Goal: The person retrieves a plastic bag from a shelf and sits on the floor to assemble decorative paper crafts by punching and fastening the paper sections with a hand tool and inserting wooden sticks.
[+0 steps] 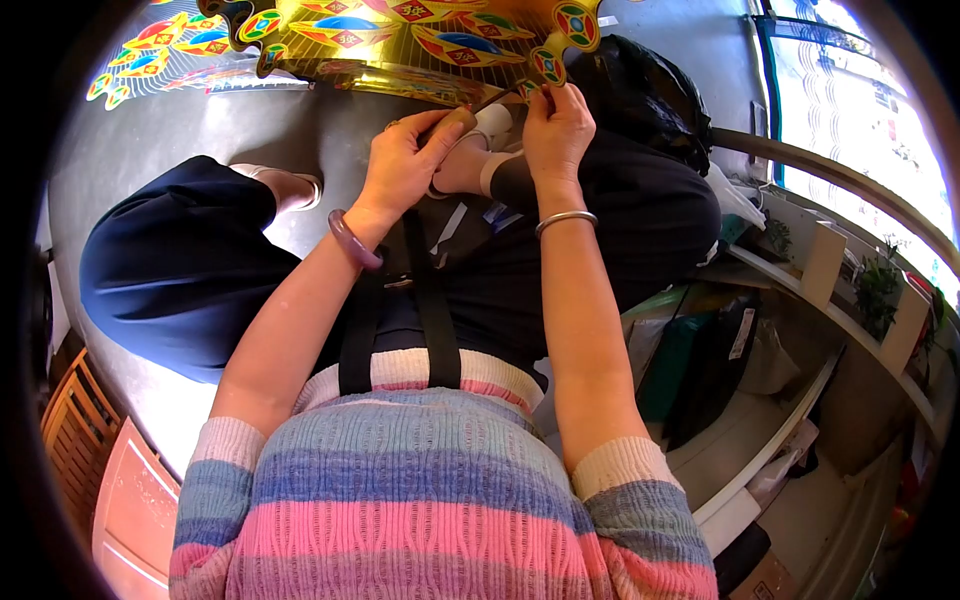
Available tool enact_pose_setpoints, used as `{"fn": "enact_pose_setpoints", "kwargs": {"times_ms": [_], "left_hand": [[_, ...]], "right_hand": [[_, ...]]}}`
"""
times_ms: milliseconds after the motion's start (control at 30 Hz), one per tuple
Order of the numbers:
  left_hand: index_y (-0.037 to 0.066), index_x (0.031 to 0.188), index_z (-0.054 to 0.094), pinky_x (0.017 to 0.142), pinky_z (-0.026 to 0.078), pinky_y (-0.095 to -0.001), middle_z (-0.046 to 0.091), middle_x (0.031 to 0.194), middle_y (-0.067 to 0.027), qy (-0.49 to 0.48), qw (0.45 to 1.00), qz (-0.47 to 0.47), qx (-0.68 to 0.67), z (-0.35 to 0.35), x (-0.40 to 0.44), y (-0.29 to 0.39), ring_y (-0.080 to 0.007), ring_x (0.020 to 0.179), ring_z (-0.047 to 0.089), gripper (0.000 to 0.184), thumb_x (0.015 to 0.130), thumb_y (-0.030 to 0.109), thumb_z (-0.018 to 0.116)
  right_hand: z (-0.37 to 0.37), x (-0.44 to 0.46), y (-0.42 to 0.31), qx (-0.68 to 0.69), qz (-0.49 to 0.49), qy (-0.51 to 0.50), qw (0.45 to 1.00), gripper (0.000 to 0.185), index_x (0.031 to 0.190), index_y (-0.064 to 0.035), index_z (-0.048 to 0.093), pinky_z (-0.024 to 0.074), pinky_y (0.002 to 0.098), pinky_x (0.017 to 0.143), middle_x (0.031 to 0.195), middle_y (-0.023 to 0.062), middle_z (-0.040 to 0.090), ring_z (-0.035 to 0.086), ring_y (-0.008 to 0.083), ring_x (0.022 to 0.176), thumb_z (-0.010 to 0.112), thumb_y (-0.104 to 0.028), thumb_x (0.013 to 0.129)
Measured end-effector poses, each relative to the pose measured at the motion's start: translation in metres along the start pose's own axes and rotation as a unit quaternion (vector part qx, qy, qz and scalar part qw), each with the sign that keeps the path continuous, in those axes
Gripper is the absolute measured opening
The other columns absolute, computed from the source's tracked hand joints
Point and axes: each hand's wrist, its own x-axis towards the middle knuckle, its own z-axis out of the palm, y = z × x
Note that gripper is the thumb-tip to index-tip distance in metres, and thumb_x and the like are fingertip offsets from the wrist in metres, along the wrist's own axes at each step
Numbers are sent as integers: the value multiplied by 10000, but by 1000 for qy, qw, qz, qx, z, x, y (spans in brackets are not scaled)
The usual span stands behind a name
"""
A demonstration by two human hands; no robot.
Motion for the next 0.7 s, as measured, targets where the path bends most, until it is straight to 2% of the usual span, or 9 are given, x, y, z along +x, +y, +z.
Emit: {"fn": "enact_pose_setpoints", "kwargs": {"times_ms": [100, 367, 567, 700], "left_hand": [[2, 1031, 651, 645, 482, -249, 680, 820, -114, -12, 1000, -23, -5, -1, 0, 2, -114, 696, 612, 339, 836, 280, 649], [4, 1023, 654, 678, 488, -265, 682, 852, -130, 0, 1000, -9, 7, -2, 0, 5, -146, 737, 635, 328, 837, 274, 648], [5, 1023, 654, 700, 491, -273, 681, 876, -139, -3, 1000, -2, 8, -3, 0, 9, -161, 774, 644, 322, 835, 266, 649], [7, 1028, 652, 711, 490, -270, 680, 892, -142, -5, 1000, -1, -4, -3, 1, 9, -163, 786, 646, 324, 831, 265, 653]], "right_hand": [[0, 0, -2, 2, 1, 1, 1000, 95, 846, -23, 611, 477, 309, 595, 721, 106, 587, 595, 253, 626, 622, -11, 752], [-5, 4, -3, -40, -11, -5, 999, 67, 829, -26, 615, 468, 319, 574, 722, 106, 593, 585, 276, 617, 634, -60, 774], [-2, 5, -5, -23, -57, 38, 997, 75, 833, -28, 623, 457, 328, 565, 726, 113, 582, 579, 291, 625, 640, -52, 764], [-2, 5, -9, -3, -55, 42, 998, 67, 826, -24, 624, 457, 322, 567, 731, 113, 584, 582, 289, 631, 632, -28, 760]]}}
